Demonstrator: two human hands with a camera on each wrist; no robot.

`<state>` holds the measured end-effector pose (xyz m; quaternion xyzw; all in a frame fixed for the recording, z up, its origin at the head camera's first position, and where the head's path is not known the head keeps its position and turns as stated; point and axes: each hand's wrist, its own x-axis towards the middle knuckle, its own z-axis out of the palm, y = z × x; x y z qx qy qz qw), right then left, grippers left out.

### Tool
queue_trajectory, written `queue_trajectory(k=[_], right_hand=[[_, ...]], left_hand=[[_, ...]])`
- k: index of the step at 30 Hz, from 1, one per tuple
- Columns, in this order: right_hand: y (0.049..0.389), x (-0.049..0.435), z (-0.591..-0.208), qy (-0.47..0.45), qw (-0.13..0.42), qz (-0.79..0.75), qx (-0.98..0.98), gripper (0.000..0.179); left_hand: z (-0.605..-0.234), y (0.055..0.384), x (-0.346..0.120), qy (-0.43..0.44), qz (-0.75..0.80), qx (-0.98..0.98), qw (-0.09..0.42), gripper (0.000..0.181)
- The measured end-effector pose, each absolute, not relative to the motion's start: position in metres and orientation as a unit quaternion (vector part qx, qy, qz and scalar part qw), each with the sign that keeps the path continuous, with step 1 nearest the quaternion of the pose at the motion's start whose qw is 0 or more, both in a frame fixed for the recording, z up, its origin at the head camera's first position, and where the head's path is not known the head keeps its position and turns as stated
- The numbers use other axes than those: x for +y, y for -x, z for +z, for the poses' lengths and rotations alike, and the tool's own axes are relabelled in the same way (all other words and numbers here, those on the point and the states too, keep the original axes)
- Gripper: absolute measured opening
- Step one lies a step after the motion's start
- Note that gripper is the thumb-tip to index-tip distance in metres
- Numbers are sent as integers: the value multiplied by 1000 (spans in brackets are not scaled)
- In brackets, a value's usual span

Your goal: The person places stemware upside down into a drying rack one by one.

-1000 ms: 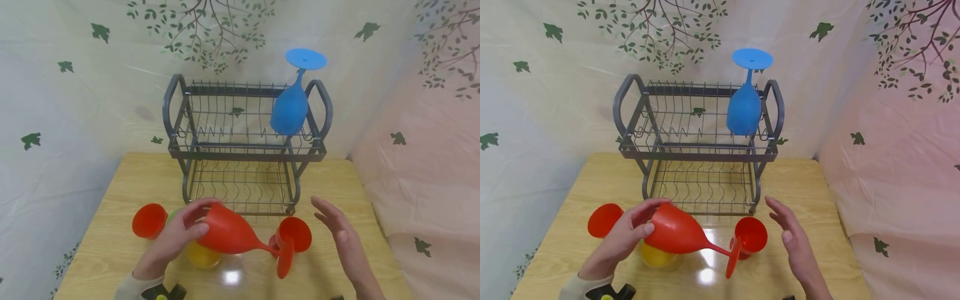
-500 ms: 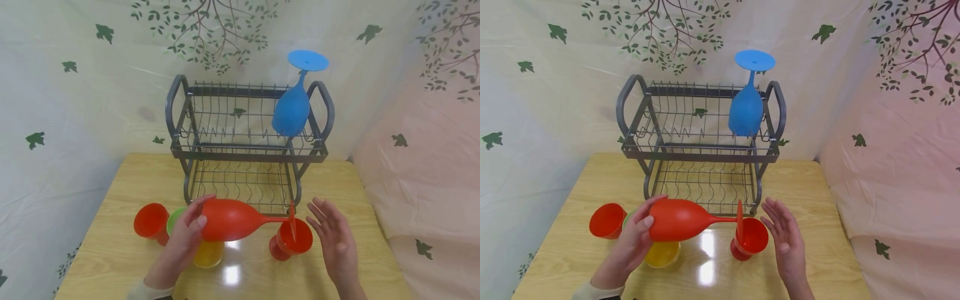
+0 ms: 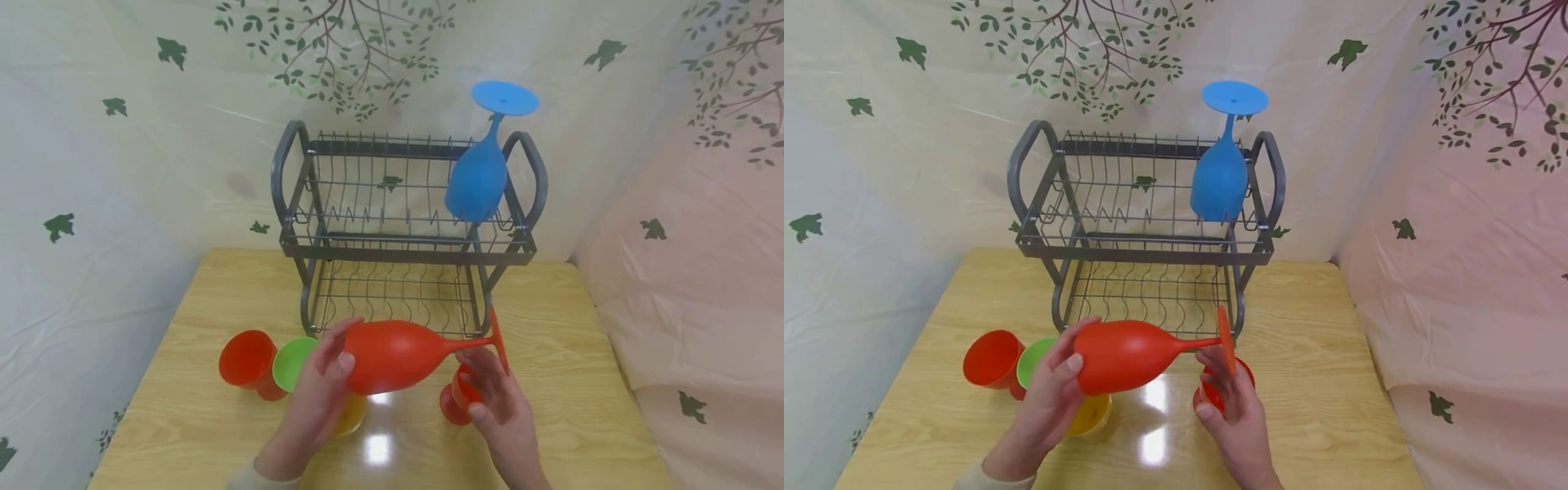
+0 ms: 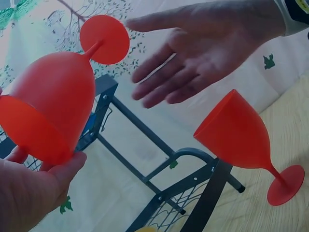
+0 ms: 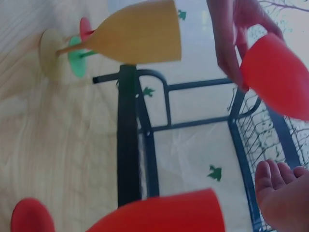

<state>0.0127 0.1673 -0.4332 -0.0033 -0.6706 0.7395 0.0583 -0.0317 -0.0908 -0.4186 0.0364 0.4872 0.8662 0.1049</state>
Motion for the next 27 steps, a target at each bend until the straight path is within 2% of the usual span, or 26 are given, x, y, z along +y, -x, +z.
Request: queue_trajectory(k=[16, 27], right_hand=[[-4, 134, -419, -18, 98, 758, -644, 53], [3, 127, -409, -7, 92, 767, -635, 56]], left_hand=[[-422, 28, -70, -69, 882, 460, 72, 48], [-420, 28, -65, -73, 894, 438, 58, 48]])
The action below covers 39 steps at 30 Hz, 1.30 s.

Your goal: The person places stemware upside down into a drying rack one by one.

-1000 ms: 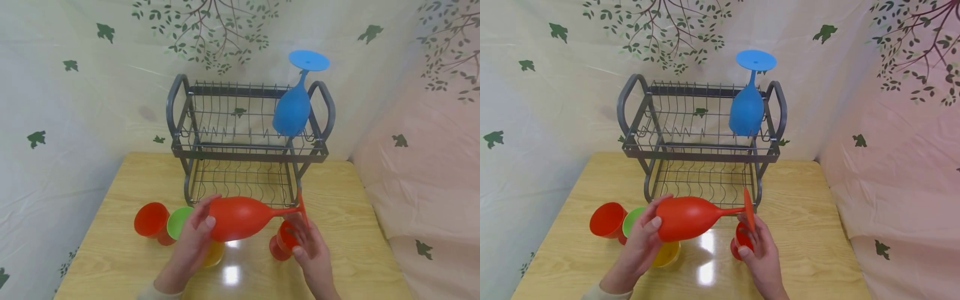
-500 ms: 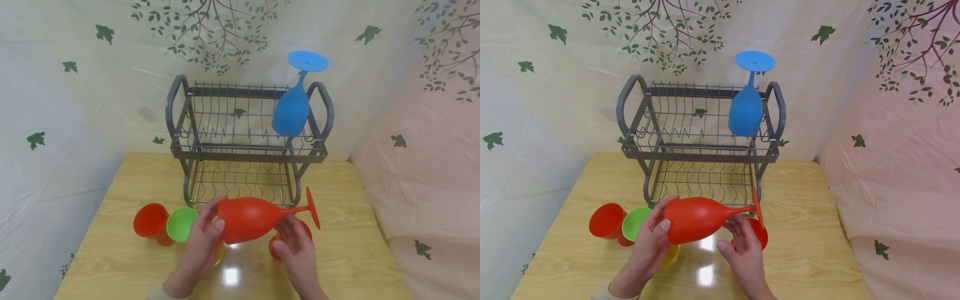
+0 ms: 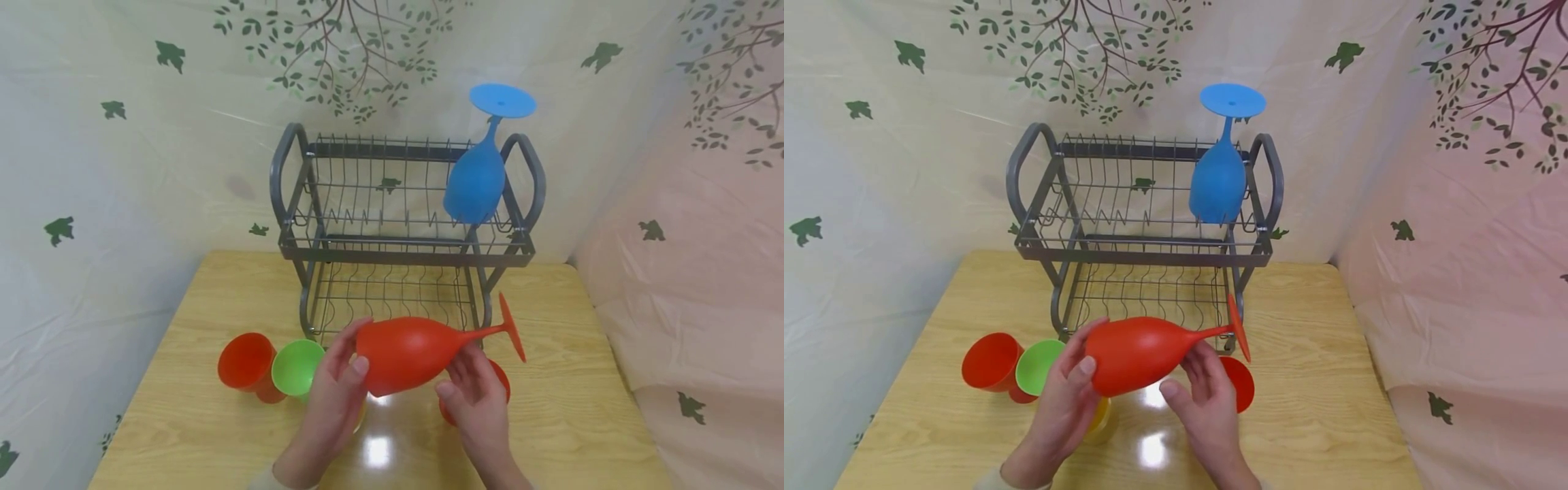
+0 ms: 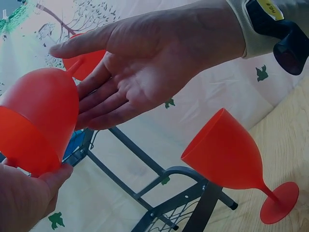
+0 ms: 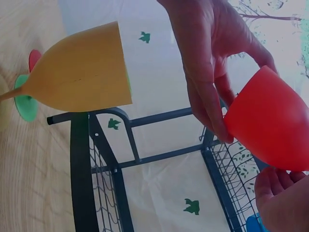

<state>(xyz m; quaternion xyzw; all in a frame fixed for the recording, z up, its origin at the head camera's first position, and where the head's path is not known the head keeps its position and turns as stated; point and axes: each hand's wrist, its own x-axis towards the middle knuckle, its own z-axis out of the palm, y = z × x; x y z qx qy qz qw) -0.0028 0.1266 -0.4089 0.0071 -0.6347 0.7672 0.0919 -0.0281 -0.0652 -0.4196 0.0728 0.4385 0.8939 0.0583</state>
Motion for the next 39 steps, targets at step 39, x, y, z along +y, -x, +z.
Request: queue_trajectory(k=[39], right_hand=[[22, 136, -381, -73, 150, 751, -638, 64]], left_hand=[[-427, 21, -86, -203, 738, 631, -128, 52]])
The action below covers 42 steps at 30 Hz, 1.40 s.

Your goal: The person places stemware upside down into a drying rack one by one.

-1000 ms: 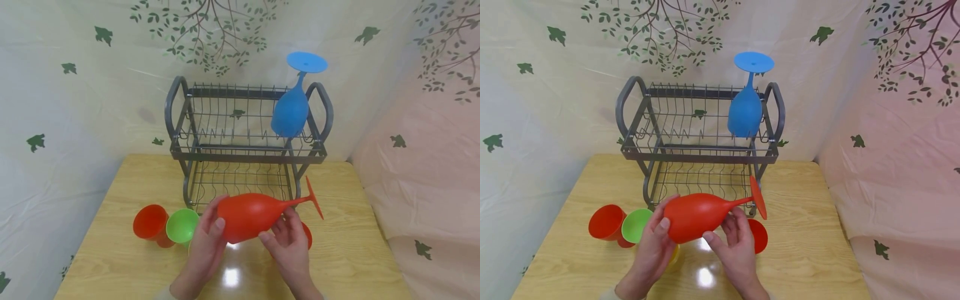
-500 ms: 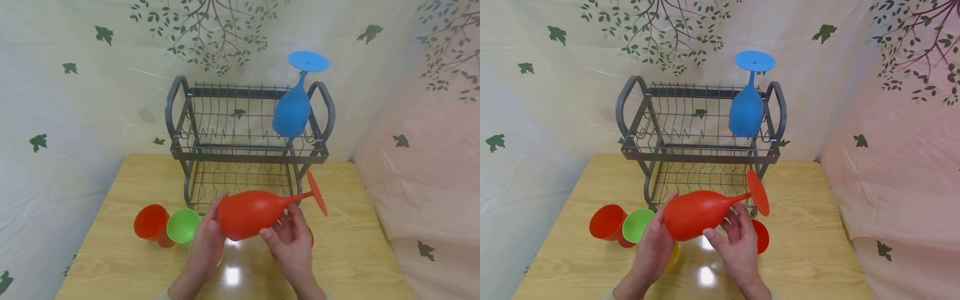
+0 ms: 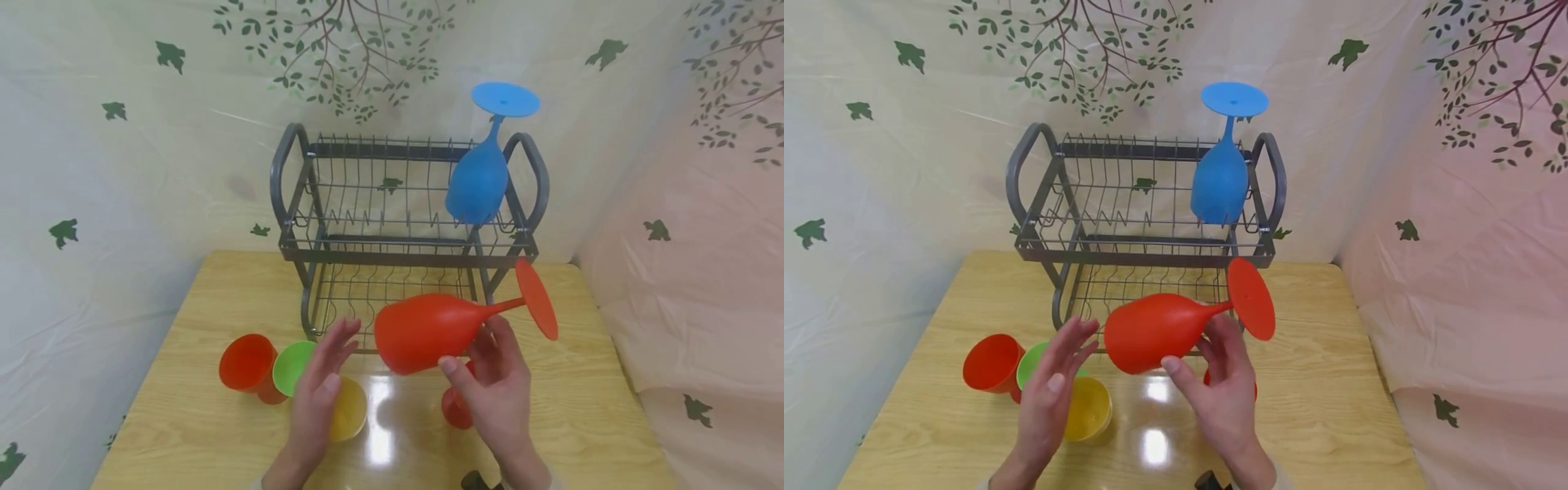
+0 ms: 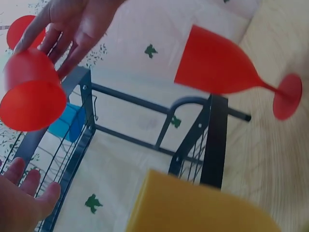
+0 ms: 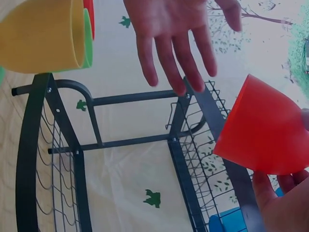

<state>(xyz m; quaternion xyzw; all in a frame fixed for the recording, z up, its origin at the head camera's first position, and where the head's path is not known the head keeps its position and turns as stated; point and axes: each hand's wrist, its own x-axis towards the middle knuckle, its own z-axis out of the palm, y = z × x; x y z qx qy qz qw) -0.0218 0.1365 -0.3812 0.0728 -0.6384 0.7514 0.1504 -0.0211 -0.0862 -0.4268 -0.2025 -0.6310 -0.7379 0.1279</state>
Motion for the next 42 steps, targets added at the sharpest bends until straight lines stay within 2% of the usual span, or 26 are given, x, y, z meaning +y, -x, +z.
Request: queue_trajectory(k=[6, 9, 12, 16, 19, 22, 25, 33, 42], right_hand=[[24, 140, -375, -71, 166, 737, -651, 63], [25, 141, -371, -68, 172, 735, -652, 62], [26, 143, -367, -67, 177, 732, -654, 63], [27, 146, -363, -63, 180, 732, -655, 63], [28, 147, -363, -62, 182, 732, -654, 63], [28, 147, -362, -62, 187, 732, -652, 63], [28, 147, -360, -61, 188, 730, -655, 62], [24, 145, -359, -55, 176, 725, -663, 63], [24, 154, -339, -69, 202, 677, -705, 63]], left_hand=[[-427, 22, -98, 226, -708, -653, 143, 55], [-423, 24, -104, 223, -675, -686, 157, 62], [-417, 31, -110, 229, -617, -724, 205, 69], [-405, 47, -120, 251, -526, -758, 292, 65], [-392, 61, -129, 278, -449, -775, 349, 69], [-378, 77, -136, 291, -375, -792, 383, 74], [-366, 91, -140, 275, -311, -825, 385, 77], [-357, 109, -138, 206, -195, -900, 331, 87], [-356, 111, -139, 223, -194, -892, 341, 77]])
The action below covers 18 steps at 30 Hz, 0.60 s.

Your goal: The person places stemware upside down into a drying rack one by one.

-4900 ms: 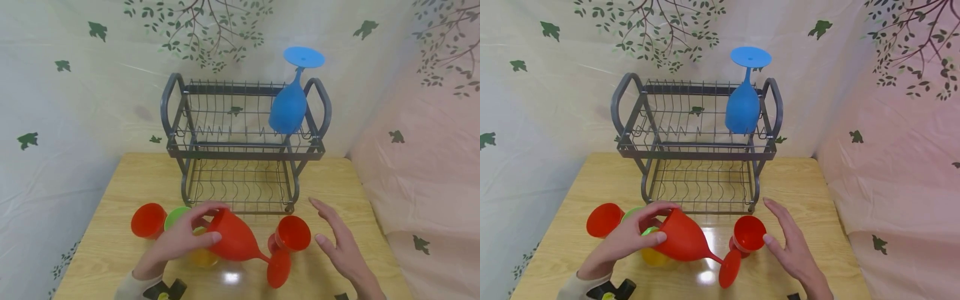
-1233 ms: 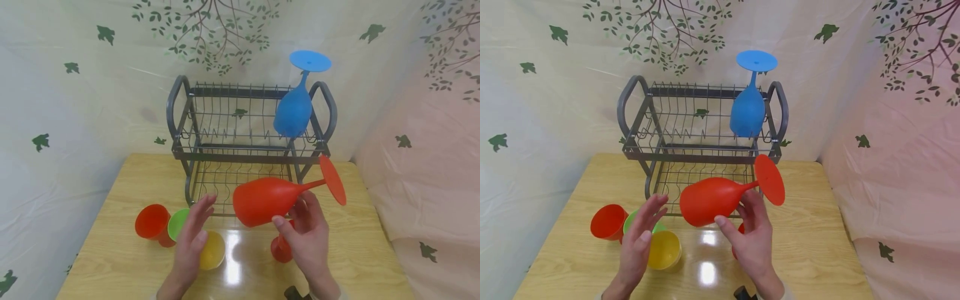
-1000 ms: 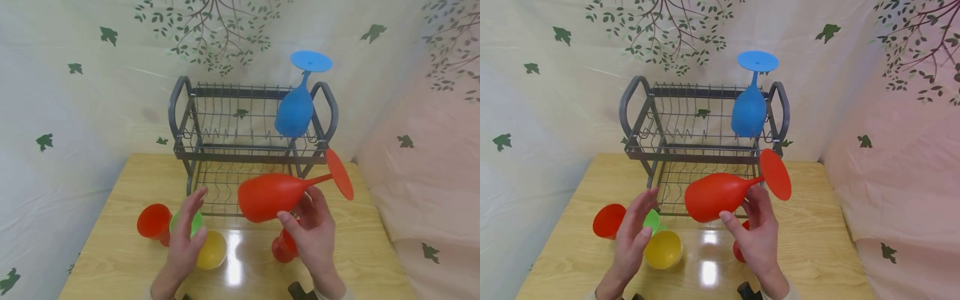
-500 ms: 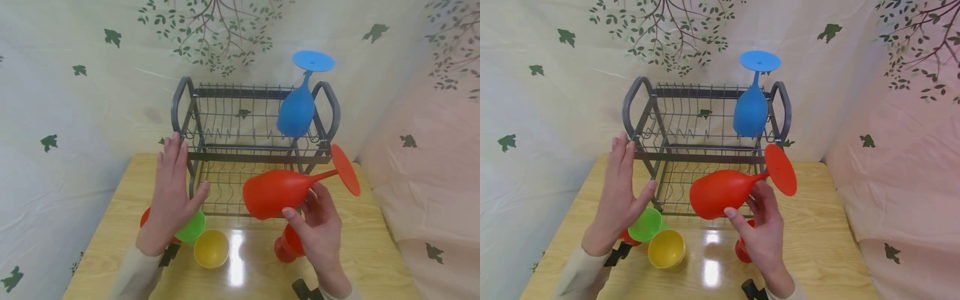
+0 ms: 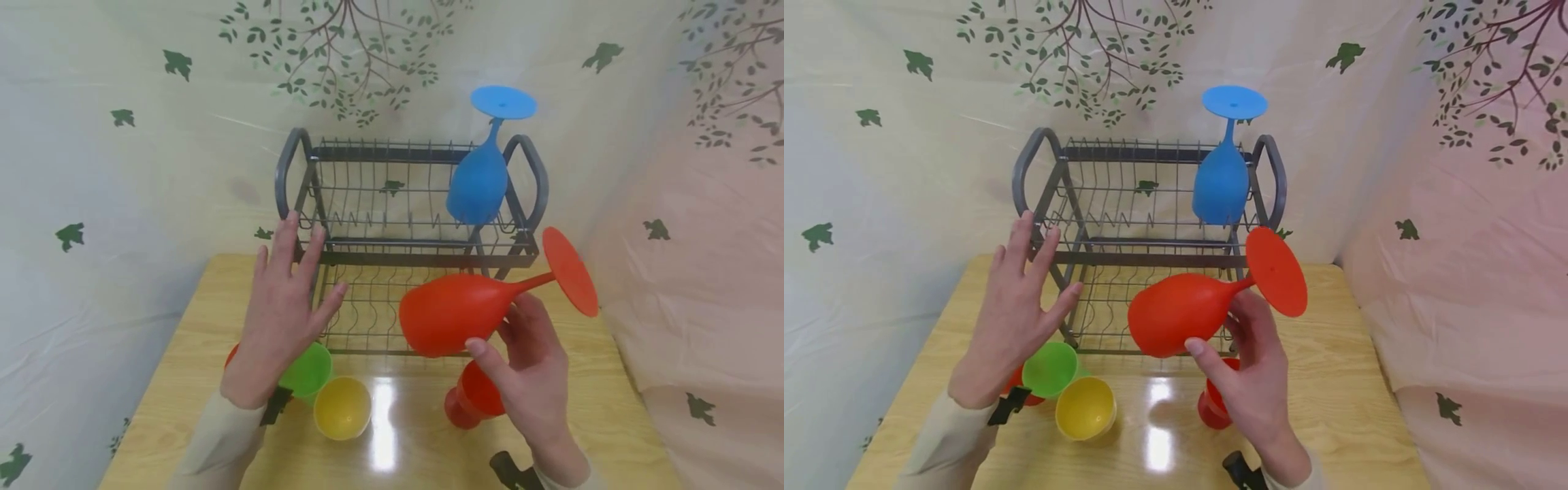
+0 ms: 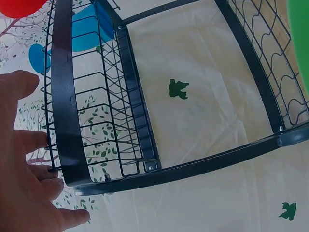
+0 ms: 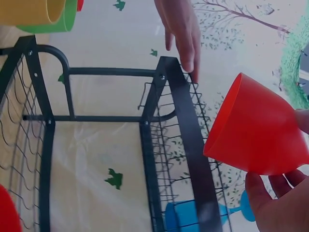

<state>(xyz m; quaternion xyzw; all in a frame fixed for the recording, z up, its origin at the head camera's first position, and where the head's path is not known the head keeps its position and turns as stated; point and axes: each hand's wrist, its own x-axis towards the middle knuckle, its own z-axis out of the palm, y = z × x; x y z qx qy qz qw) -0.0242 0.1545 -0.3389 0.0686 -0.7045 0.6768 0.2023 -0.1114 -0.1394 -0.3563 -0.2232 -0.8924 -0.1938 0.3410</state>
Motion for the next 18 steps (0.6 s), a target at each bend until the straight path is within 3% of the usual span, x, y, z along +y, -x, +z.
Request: queue_trajectory(k=[8, 18], right_hand=[[37, 163, -312, -137, 235, 639, -720, 67], [64, 164, -273, -218, 280, 603, -714, 60]], left_hand=[[-358, 111, -137, 206, -188, -904, 323, 90], [-357, 108, -138, 197, -164, -914, 314, 90]])
